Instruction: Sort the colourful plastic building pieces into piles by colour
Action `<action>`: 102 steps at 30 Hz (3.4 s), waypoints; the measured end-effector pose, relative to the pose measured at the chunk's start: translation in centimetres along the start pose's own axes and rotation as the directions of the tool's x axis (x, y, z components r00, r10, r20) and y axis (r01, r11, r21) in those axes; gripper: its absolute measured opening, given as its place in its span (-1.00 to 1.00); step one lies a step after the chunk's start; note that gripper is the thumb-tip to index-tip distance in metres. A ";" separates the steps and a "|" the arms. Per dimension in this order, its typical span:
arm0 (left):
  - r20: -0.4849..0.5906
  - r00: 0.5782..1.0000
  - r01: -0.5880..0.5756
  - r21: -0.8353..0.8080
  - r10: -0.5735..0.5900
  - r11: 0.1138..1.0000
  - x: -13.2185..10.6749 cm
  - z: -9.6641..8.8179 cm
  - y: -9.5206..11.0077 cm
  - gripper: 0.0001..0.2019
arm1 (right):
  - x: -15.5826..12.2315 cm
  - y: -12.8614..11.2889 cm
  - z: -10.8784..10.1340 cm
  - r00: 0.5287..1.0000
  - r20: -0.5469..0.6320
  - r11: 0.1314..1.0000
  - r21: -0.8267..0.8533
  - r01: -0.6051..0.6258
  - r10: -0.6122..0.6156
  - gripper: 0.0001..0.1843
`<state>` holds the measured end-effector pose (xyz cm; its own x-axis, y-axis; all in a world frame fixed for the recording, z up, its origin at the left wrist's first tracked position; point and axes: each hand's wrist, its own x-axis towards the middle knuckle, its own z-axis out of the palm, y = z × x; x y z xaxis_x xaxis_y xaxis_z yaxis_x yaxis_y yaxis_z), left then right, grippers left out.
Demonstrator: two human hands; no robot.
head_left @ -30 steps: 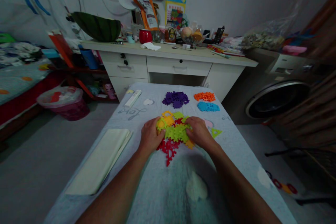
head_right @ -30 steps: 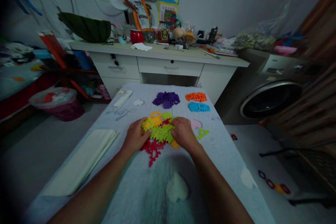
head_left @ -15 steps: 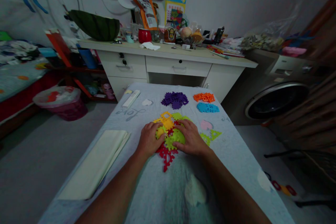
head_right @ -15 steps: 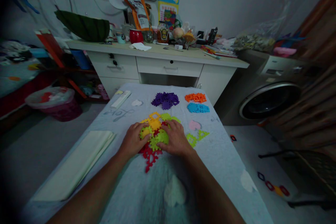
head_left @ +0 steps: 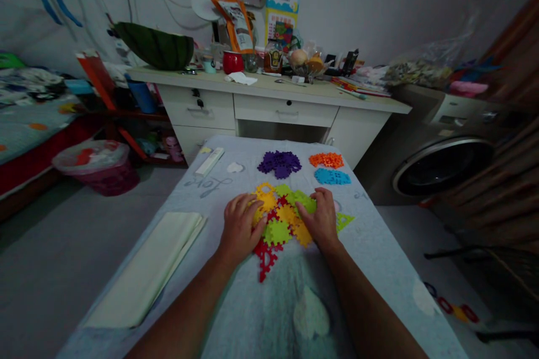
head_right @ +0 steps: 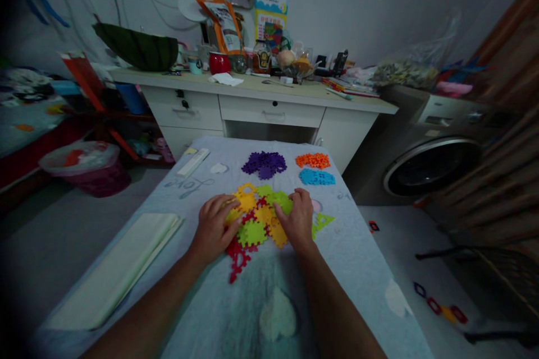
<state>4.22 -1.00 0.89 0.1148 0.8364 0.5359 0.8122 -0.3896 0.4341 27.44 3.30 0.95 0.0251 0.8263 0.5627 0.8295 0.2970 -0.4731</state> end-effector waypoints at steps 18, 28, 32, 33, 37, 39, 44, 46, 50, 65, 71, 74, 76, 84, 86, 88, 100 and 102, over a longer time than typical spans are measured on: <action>0.005 1.000 0.019 -0.120 -0.018 0.993 -0.6 0.5 1.8 -0.75 | -0.4 -2.7 -0.1 0.983 0.050 0.970 0.178 0.166 -0.178 -0.75; -0.045 0.984 0.170 -0.001 -0.170 0.985 -0.5 0.9 -0.9 -0.69 | -1.0 -4.1 0.5 0.984 0.131 0.972 0.219 0.088 -0.119 -0.69; 0.077 0.993 0.085 0.039 -0.088 0.996 -0.8 1.5 -1.0 -0.67 | -0.4 -2.4 0.4 0.986 0.153 0.992 0.113 0.049 -0.066 -0.65; 0.092 0.993 0.068 0.047 -0.072 0.997 -0.9 1.6 -1.0 -0.67 | -0.3 -2.1 0.3 0.978 0.187 0.990 0.126 0.065 -0.088 -0.66; 0.090 0.993 0.066 0.085 -0.074 0.994 -1.0 1.5 -0.9 -0.62 | -0.2 -2.3 -0.6 0.919 0.304 0.952 0.251 0.176 -0.250 -0.72; 0.083 0.991 0.098 0.132 -0.109 0.986 -1.1 1.4 -0.9 -0.58 | -0.3 -2.8 -1.2 0.887 0.335 0.930 0.291 0.224 -0.319 -0.78; 0.063 0.971 0.210 0.236 -0.231 0.949 -1.0 1.0 -0.5 -0.52 | 0.9 -2.1 -2.3 0.909 0.318 0.950 0.243 0.197 -0.270 -0.73; 0.070 0.963 0.235 0.266 -0.262 0.935 -1.0 0.9 -0.2 -0.50 | 2.5 -0.2 -2.4 0.963 0.226 0.983 0.140 0.115 -0.145 -0.73; 0.105 0.944 0.259 0.349 -0.312 0.901 -0.8 0.8 0.1 -0.47 | 6.7 4.9 -2.3 0.983 0.114 0.974 -0.193 -0.120 0.144 -0.68; 0.109 0.961 0.196 0.381 -0.255 0.903 -0.9 1.2 -0.8 -0.50 | 12.6 9.7 1.2 0.801 0.265 0.801 -0.459 -0.385 0.537 -0.17; 0.097 0.967 0.183 0.369 -0.234 0.911 -0.8 1.1 -0.7 -0.51 | 10.0 8.0 0.5 0.910 0.251 0.879 -0.435 -0.198 0.329 -0.42; 0.099 0.966 0.188 0.363 -0.238 0.913 -0.8 1.1 -0.7 -0.52 | 8.3 7.4 0.3 0.942 0.243 0.892 -0.440 -0.106 0.231 -0.58; 0.102 0.965 0.191 0.364 -0.242 0.912 -0.8 1.1 -0.7 -0.51 | 7.6 7.4 0.2 0.944 0.255 0.903 -0.420 -0.088 0.211 -0.61; 0.101 0.969 0.182 0.338 -0.228 0.924 -0.9 1.2 -0.9 -0.52 | 7.3 6.2 -1.8 0.928 0.361 0.991 -0.124 -0.047 0.089 -0.68; 0.095 0.972 0.177 0.316 -0.217 0.932 -0.9 1.3 -1.0 -0.53 | 7.7 5.3 -2.8 0.887 0.462 0.998 0.053 -0.041 0.012 -0.71; 0.078 0.975 0.179 0.296 -0.210 0.938 -0.9 1.4 -1.2 -0.55 | 8.5 4.7 -3.6 0.832 0.551 0.958 0.266 -0.105 -0.062 -0.69; 0.033 0.983 0.172 0.199 -0.182 0.965 -0.8 1.6 -1.6 -0.61 | 11.9 8.5 0.9 0.796 0.249 0.813 -0.376 -0.445 0.552 -0.11; 0.038 0.984 0.164 0.189 -0.174 0.968 -0.7 1.6 -1.6 -0.62 | 11.6 8.7 1.6 0.766 0.310 0.806 -0.413 -0.425 0.563 -0.02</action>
<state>3.70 -0.38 -1.33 -0.0067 0.9054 0.4244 0.9135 -0.1672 0.3710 34.05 16.26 2.34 0.3129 0.9487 -0.0456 0.8881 -0.3093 -0.3401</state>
